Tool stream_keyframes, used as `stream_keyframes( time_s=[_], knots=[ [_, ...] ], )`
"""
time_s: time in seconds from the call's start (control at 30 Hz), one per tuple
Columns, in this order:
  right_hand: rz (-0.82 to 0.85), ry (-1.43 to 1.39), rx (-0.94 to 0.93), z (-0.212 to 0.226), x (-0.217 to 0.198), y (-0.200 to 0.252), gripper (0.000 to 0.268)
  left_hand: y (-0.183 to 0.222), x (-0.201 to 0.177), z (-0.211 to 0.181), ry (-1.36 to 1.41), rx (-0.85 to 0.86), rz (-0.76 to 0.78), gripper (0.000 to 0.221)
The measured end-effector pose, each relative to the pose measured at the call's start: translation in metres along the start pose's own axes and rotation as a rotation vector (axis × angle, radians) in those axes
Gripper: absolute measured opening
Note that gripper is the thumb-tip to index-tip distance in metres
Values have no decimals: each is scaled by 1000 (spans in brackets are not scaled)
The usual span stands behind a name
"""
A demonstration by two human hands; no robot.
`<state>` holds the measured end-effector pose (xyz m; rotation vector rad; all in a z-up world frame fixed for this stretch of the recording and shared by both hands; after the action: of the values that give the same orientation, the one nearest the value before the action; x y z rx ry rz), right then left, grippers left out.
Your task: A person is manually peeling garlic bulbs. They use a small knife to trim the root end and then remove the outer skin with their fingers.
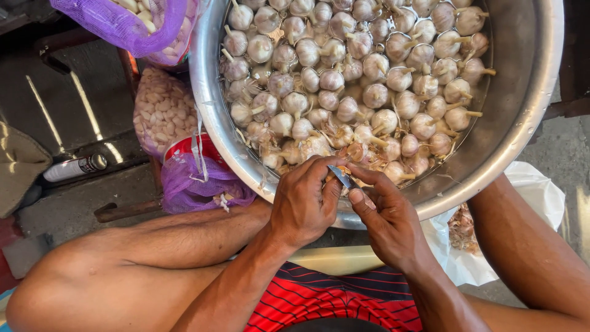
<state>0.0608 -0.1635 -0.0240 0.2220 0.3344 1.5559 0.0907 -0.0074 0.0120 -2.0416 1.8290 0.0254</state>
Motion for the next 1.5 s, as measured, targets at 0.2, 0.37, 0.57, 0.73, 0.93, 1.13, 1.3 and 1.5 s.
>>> stream_keyframes(
  time_s=[0.2, 0.37, 0.57, 0.73, 0.93, 1.13, 1.3, 1.5],
  knots=[
    [46, -163, 58, -15, 2, 0, 27, 1, -3, -8, -14, 51, -45, 20],
    [-35, -225, -13, 5, 9, 2, 16, 1, -1, -24, -86, 180, -103, 12],
    [-132, -332, 7, -18, -2, -1, 9, 3, 4, -25, -19, 164, -133, 10],
    [-47, -568, 247, -10, -12, -3, 10, -5, -1, -4, 195, -2, 3, 13],
    [-34, -526, 321, -19, -20, -4, 12, -7, 0, -3, 172, -116, 35, 19],
    [18, -561, 388, -27, -15, 2, 12, -7, 8, 12, 402, -365, 116, 34],
    [38, -668, 417, -19, -28, 1, 14, 8, 22, 32, 745, -560, 173, 34],
    [-41, -441, 321, -22, -32, -10, 26, 13, 19, 33, 745, -575, 167, 40]
  ],
)
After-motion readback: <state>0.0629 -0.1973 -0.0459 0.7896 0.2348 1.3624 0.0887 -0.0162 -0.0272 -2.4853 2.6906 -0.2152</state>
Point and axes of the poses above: each hand's wrist, its own y-axis away from the middle knuckle, its own x-axis out of the palm, z = x × y, the point moved 7 cm from there along -y, towards the middle knuckle, and after that the axes turned 10 degrees about -z, right-handed, at the moved point
